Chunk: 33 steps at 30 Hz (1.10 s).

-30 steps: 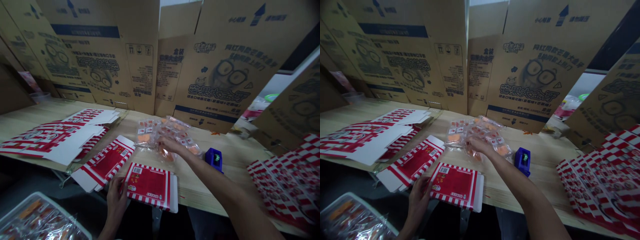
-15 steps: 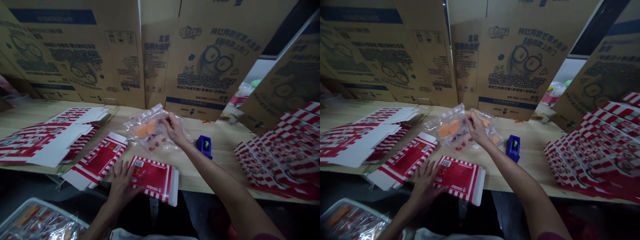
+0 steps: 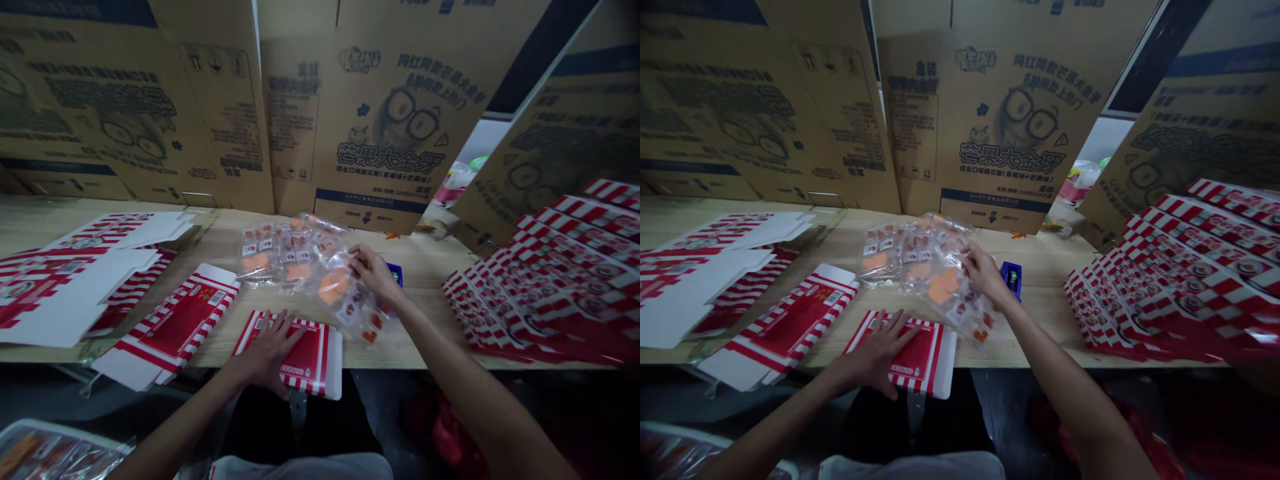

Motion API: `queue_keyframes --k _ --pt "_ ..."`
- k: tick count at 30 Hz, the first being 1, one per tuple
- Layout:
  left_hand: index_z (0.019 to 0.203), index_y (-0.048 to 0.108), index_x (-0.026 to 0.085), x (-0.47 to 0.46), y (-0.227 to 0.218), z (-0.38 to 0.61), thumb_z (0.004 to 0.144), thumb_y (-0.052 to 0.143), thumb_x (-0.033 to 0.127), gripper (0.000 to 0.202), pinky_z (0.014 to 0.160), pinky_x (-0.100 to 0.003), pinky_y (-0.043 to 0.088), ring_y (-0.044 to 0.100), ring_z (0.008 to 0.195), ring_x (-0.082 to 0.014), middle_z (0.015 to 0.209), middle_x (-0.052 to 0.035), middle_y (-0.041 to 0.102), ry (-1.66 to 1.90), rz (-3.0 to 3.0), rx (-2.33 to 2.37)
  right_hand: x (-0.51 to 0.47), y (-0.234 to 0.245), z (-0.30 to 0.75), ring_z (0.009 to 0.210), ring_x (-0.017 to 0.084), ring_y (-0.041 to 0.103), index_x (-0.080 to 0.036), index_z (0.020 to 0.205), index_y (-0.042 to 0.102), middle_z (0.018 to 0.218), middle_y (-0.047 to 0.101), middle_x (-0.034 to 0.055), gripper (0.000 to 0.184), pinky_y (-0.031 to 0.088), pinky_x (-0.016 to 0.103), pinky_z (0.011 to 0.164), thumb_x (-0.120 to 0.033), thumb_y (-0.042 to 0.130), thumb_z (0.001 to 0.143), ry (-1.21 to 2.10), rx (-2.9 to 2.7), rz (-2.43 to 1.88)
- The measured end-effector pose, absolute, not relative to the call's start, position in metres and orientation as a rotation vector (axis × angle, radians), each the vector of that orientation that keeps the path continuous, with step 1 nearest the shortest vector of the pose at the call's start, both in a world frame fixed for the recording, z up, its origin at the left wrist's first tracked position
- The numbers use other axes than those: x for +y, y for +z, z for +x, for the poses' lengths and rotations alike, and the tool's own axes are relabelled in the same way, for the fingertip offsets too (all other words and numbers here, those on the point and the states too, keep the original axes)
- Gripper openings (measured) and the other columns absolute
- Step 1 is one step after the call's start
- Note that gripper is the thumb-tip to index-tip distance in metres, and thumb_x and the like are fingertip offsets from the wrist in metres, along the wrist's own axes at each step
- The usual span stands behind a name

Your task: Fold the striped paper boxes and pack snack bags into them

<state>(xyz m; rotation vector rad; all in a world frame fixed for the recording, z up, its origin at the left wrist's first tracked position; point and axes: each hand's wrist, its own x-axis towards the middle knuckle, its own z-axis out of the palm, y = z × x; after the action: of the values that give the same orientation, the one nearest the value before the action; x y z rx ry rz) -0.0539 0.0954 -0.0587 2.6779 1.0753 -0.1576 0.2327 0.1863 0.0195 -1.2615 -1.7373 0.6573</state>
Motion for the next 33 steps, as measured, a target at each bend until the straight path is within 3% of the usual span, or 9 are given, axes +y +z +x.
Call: queue_keyframes --k 5,9,16,18,21,24,26,29,33 --pt "0.145 0.029 0.017 0.086 -0.065 -0.052 0.041 0.08 0.054 0.121 0.111 -0.06 0.011 0.031 0.133 -0.0428 0.143 -0.024 0.036 0.046 2.664 1.252 0.125 -0.029 0.283 0.054 0.015 0.052 -0.014 0.106 0.061 0.064 0.058 0.0011 0.033 0.041 0.025 0.052 -0.031 0.045 0.083 0.599 -1.727 -1.581" --pt "0.143 0.033 0.015 0.079 -0.065 -0.049 0.046 0.077 0.051 0.112 0.11 -0.058 0.016 0.031 0.131 -0.0433 0.14 -0.0235 0.037 0.165 2.684 1.334 0.102 -0.05 0.291 0.07 0.022 0.061 -0.013 0.11 0.066 0.082 0.068 0.009 0.037 0.048 0.033 0.067 -0.029 0.044 0.084 0.517 -1.719 -1.685" --pt "0.142 0.036 0.02 0.076 -0.063 -0.044 0.051 0.074 0.047 0.103 0.11 -0.06 0.015 0.03 0.131 -0.0443 0.14 -0.0203 0.037 0.268 2.733 1.412 0.09 -0.041 0.237 0.091 0.021 0.06 -0.023 0.115 0.066 0.099 0.066 0.0088 0.036 0.045 0.036 0.086 -0.018 0.04 0.089 0.696 -2.147 -1.418" --pt "0.143 0.034 0.02 0.075 -0.067 -0.044 0.051 0.074 0.045 0.104 0.11 -0.06 0.014 0.028 0.132 -0.0449 0.142 -0.0212 0.035 0.283 2.74 1.409 0.087 -0.041 0.223 0.099 0.022 0.058 -0.027 0.115 0.065 0.103 0.064 0.0084 0.035 0.038 0.044 0.096 -0.018 0.041 0.091 0.665 -2.277 -1.434" --pt "0.144 0.031 0.017 0.074 -0.071 -0.045 0.05 0.075 0.044 0.108 0.11 -0.06 0.013 0.024 0.135 -0.0451 0.147 -0.0234 0.029 0.282 2.753 1.381 0.089 -0.049 0.209 0.118 0.027 0.048 -0.032 0.11 0.067 0.121 0.057 0.0089 0.03 0.014 0.064 0.105 -0.023 0.044 0.093 0.586 -2.377 -1.519" --pt "0.143 0.033 0.014 0.077 -0.072 -0.046 0.05 0.075 0.046 0.107 0.11 -0.059 0.016 0.024 0.135 -0.0453 0.148 -0.0247 0.028 0.253 2.743 1.338 0.094 -0.059 0.2 0.131 0.029 0.036 -0.031 0.108 0.068 0.136 0.048 0.0096 0.028 -0.001 0.067 0.106 -0.024 0.045 0.093 0.651 -2.338 -1.514" --pt "0.143 0.035 0.013 0.08 -0.072 -0.046 0.05 0.075 0.05 0.108 0.109 -0.059 0.019 0.029 0.132 -0.0459 0.146 -0.0252 0.031 0.215 2.713 1.318 0.094 -0.063 0.198 0.13 0.027 0.04 -0.027 0.106 0.069 0.134 0.051 0.0102 0.028 0.008 0.061 0.11 -0.021 0.047 0.091 0.751 -2.138 -1.454" --pt "0.143 0.035 0.014 0.084 -0.072 -0.047 0.046 0.077 0.053 0.113 0.108 -0.059 0.022 0.03 0.131 -0.0462 0.145 -0.0246 0.034 0.159 2.672 1.309 0.084 -0.067 0.212 0.12 0.023 0.051 -0.021 0.098 0.071 0.126 0.057 0.0111 0.023 0.034 0.044 0.106 -0.024 0.05 0.087 0.722 -1.677 -1.357" --pt "0.144 0.034 0.013 0.085 -0.075 -0.048 0.044 0.078 0.054 0.117 0.109 -0.059 0.02 0.029 0.133 -0.0468 0.146 -0.0261 0.032 0.132 2.671 1.312 0.049 -0.074 0.266 0.113 0.027 0.055 -0.016 0.104 0.067 0.121 0.059 0.0151 0.033 0.041 0.042 0.099 -0.04 0.055 0.083 0.413 -1.269 -1.583"
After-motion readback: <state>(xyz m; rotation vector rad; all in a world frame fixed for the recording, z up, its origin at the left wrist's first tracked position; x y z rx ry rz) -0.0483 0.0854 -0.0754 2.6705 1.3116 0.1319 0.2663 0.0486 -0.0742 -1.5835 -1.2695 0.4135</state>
